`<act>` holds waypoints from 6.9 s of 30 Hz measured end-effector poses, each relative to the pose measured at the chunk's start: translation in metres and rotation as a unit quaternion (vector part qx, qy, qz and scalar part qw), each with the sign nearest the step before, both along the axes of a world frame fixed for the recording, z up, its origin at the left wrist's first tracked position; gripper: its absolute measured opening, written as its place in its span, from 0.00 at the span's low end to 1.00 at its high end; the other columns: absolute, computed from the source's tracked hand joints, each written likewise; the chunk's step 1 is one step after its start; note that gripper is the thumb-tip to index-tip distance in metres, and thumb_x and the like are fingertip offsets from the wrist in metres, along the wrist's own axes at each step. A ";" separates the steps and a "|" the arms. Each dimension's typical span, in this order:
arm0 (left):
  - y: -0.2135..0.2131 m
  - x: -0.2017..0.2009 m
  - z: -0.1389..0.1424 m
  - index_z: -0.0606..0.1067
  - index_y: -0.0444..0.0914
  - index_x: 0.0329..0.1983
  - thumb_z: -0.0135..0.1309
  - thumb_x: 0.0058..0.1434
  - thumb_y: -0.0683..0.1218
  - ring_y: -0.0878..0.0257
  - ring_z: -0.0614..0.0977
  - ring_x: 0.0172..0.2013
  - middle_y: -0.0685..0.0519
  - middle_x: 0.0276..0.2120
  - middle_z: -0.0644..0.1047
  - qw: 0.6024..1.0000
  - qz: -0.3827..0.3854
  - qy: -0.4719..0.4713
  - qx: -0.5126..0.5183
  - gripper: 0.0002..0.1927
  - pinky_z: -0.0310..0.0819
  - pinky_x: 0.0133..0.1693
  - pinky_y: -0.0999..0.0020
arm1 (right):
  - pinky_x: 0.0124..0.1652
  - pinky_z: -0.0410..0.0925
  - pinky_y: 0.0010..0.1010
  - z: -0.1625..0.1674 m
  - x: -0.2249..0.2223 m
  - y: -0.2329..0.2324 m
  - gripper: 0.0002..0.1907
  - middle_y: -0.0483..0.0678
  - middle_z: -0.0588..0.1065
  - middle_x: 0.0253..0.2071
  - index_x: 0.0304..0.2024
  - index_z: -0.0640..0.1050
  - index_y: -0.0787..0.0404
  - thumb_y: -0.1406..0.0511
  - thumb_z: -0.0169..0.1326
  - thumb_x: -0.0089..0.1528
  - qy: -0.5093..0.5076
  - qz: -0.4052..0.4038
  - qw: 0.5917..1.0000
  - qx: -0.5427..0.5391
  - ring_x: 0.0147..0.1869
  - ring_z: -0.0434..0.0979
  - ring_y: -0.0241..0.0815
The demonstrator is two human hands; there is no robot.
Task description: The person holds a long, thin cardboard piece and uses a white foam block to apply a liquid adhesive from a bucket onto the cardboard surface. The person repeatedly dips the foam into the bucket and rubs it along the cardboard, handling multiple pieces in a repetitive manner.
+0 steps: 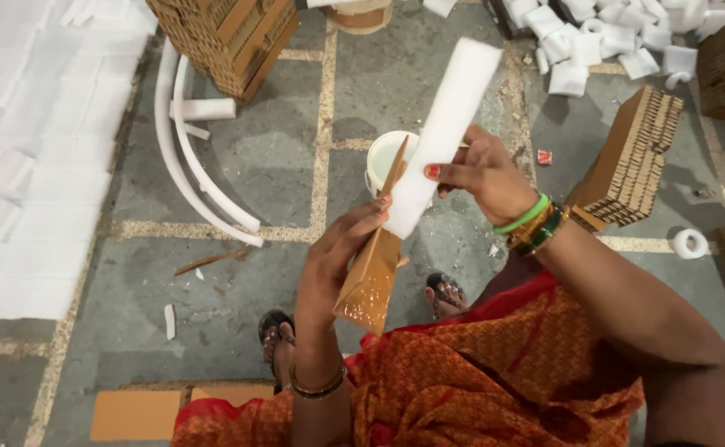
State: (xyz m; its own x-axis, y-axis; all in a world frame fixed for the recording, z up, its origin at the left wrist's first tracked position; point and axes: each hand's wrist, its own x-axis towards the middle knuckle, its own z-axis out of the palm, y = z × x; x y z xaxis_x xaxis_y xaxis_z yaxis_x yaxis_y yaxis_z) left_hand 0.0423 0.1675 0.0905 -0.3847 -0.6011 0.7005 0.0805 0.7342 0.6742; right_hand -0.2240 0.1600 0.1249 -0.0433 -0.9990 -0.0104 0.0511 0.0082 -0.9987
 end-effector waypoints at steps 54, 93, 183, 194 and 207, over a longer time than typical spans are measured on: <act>0.025 0.038 0.023 0.71 0.40 0.64 0.70 0.57 0.39 0.52 0.83 0.59 0.45 0.59 0.78 0.990 0.066 0.110 0.065 0.32 0.87 0.56 0.61 | 0.41 0.74 0.37 0.006 0.042 -0.026 0.33 0.53 0.80 0.42 0.59 0.71 0.65 0.60 0.70 0.56 0.447 -0.063 0.860 -0.238 0.40 0.81 0.48; -0.006 0.067 -0.017 0.65 0.39 0.63 0.68 0.58 0.56 0.56 0.84 0.52 0.50 0.57 0.77 0.949 0.267 -0.030 -0.164 0.37 0.87 0.51 0.64 | 0.42 0.72 0.45 -0.107 -0.027 -0.131 0.37 0.59 0.79 0.37 0.58 0.69 0.68 0.62 0.72 0.53 0.525 -0.152 0.837 -0.019 0.41 0.80 0.58; -0.011 0.040 -0.020 0.70 0.40 0.57 0.73 0.54 0.47 0.52 0.80 0.61 0.45 0.66 0.68 0.984 0.123 0.125 0.023 0.31 0.85 0.58 0.62 | 0.48 0.76 0.35 -0.007 -0.001 -0.081 0.11 0.53 0.81 0.46 0.51 0.78 0.64 0.69 0.61 0.66 0.327 0.055 0.916 -0.225 0.49 0.82 0.42; -0.019 0.044 -0.036 0.73 0.41 0.60 0.73 0.53 0.42 0.49 0.78 0.64 0.44 0.69 0.67 0.987 0.150 0.043 -0.035 0.32 0.82 0.61 0.57 | 0.49 0.77 0.34 0.015 0.077 -0.029 0.20 0.49 0.80 0.48 0.54 0.72 0.62 0.65 0.64 0.63 0.333 0.060 0.913 -0.230 0.49 0.84 0.43; 0.002 0.040 -0.019 0.71 0.38 0.59 0.74 0.49 0.42 0.50 0.81 0.59 0.45 0.58 0.77 0.982 0.161 0.095 0.016 0.35 0.83 0.58 0.60 | 0.53 0.70 0.49 -0.008 0.054 -0.046 0.32 0.58 0.77 0.51 0.59 0.68 0.65 0.58 0.65 0.59 0.589 -0.042 0.738 -0.328 0.54 0.79 0.59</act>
State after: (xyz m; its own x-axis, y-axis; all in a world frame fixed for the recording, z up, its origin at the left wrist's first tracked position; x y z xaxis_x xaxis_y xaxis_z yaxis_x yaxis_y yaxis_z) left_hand 0.0827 0.1694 0.0712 -0.0355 -0.6926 0.7204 -0.0251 0.7213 0.6922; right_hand -0.1700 0.1136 0.1170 0.3017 -0.7654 0.5685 -0.8819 -0.4505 -0.1386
